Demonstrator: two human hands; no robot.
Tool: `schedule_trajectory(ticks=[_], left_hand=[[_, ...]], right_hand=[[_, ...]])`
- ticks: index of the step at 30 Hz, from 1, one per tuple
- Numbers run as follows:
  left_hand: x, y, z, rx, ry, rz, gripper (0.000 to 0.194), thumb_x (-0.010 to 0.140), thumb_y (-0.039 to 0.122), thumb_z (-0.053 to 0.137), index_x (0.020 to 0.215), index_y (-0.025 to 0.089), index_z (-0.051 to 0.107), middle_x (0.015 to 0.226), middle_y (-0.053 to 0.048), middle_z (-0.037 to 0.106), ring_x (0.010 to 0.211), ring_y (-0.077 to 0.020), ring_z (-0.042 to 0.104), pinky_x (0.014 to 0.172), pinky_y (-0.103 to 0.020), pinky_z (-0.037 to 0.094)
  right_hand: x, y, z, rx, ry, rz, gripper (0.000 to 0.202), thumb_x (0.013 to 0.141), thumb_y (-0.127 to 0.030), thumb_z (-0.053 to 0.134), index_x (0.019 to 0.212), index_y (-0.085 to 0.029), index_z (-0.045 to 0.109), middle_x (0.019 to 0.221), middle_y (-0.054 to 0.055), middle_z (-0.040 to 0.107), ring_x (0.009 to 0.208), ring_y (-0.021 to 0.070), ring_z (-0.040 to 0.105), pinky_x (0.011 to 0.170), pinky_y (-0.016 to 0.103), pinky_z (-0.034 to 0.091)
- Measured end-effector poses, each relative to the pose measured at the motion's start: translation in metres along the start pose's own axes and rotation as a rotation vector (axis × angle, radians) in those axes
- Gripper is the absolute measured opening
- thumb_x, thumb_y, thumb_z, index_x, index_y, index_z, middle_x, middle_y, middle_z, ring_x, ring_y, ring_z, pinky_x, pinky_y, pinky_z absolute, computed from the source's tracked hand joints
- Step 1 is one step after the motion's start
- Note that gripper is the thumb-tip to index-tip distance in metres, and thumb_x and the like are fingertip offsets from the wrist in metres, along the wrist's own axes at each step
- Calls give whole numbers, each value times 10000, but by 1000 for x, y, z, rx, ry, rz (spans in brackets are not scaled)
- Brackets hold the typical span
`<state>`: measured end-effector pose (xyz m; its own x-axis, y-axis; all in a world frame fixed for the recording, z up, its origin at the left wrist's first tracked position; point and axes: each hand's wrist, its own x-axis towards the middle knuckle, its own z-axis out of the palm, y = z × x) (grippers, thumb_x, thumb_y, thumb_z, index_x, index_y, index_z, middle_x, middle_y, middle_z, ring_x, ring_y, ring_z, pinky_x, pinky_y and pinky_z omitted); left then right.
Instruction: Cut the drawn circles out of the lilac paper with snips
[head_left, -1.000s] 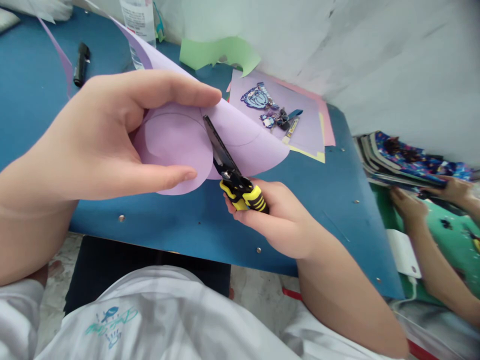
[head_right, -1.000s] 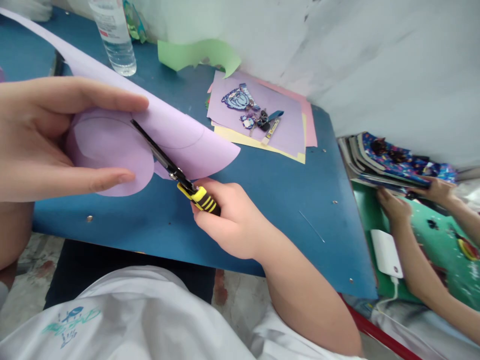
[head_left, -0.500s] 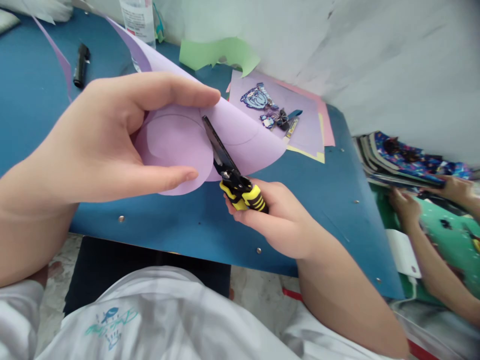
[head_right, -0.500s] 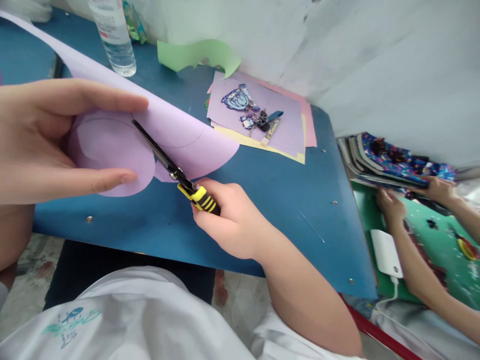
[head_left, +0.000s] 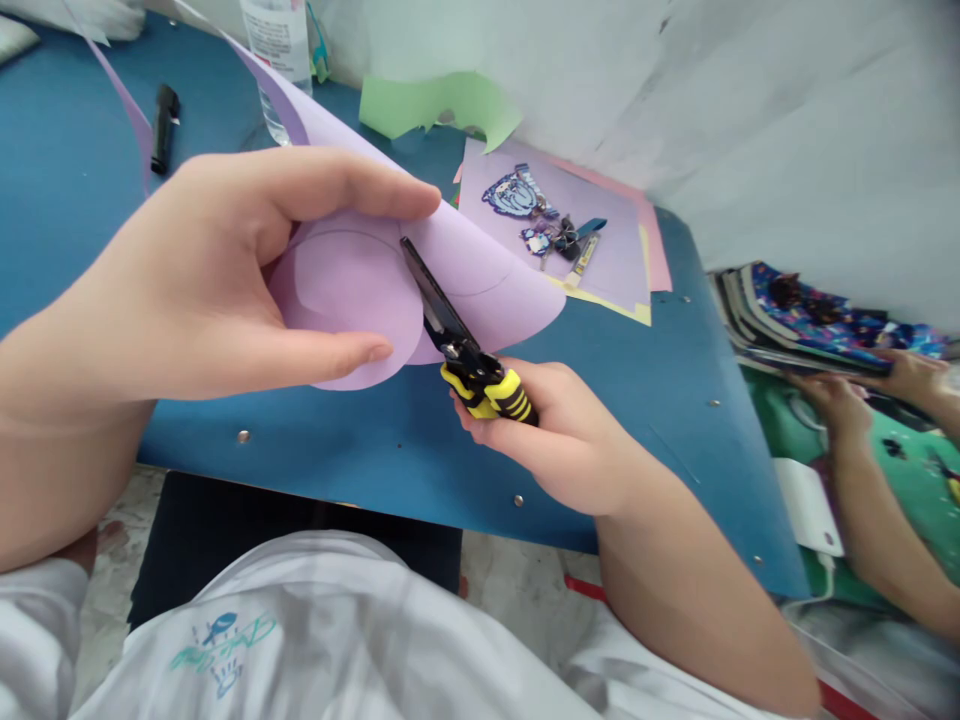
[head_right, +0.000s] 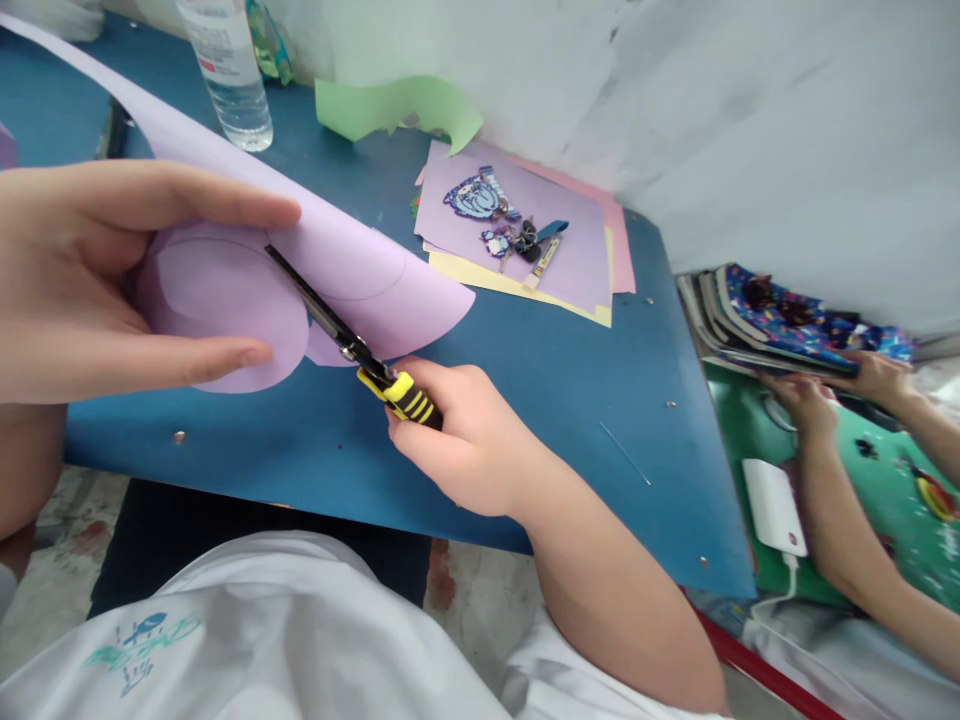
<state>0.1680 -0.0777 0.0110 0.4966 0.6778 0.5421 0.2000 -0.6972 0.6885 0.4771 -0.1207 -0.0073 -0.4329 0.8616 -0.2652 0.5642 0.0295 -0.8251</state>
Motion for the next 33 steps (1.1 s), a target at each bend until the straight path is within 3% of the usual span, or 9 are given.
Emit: schedule_trajectory(ticks=[9, 16, 23, 26, 30, 33], left_hand=[[0, 0, -4, 42, -32, -26, 749, 818, 237, 1028, 1525, 143, 801, 1318, -103, 865, 1299, -310, 806, 1203, -406, 682], [0, -3, -8, 51, -67, -43, 744, 810, 252, 1027, 1521, 202, 813, 1295, -74, 875, 1258, -299, 818, 1176, -403, 699], [-1, -2, -10, 15, -98, -83, 713, 821, 225, 1022, 1504, 197, 818, 1112, -48, 876, 1149, -272, 832, 990, -324, 733], [0, -2, -10, 45, -99, -60, 689, 831, 254, 1011, 1492, 201, 821, 1176, -55, 880, 1161, -278, 830, 1020, -345, 734], [3, -2, -8, 51, -90, -39, 529, 908, 215, 915, 1433, 209, 844, 1229, -55, 892, 1060, -232, 832, 806, -245, 719], [5, -2, -7, 15, -95, -84, 468, 931, 188, 868, 1399, 193, 858, 1142, -46, 898, 1050, -224, 836, 814, -237, 730]], right_hand=[[-1, 1, -1, -2, -13, 30, 137, 835, -376, 670, 818, -241, 656, 725, -12, 662, 697, 197, 571, 647, 372, 420], [-2, 1, -1, 22, -5, 34, 122, 808, -350, 690, 782, -246, 634, 685, -21, 629, 655, 183, 546, 613, 350, 420], [-3, 1, -1, -1, -7, 34, 127, 801, -351, 662, 760, -239, 616, 686, -23, 611, 645, 167, 517, 610, 353, 394], [-4, 1, -1, 13, -19, 55, 131, 805, -358, 666, 776, -242, 614, 682, -30, 596, 636, 164, 505, 610, 351, 397], [-4, 1, -1, 1, -19, 61, 121, 800, -354, 656, 785, -242, 613, 685, -34, 586, 641, 163, 500, 619, 353, 401], [-5, 1, -1, -15, -25, 76, 121, 792, -354, 652, 792, -236, 621, 694, -31, 589, 653, 165, 498, 628, 357, 400]])
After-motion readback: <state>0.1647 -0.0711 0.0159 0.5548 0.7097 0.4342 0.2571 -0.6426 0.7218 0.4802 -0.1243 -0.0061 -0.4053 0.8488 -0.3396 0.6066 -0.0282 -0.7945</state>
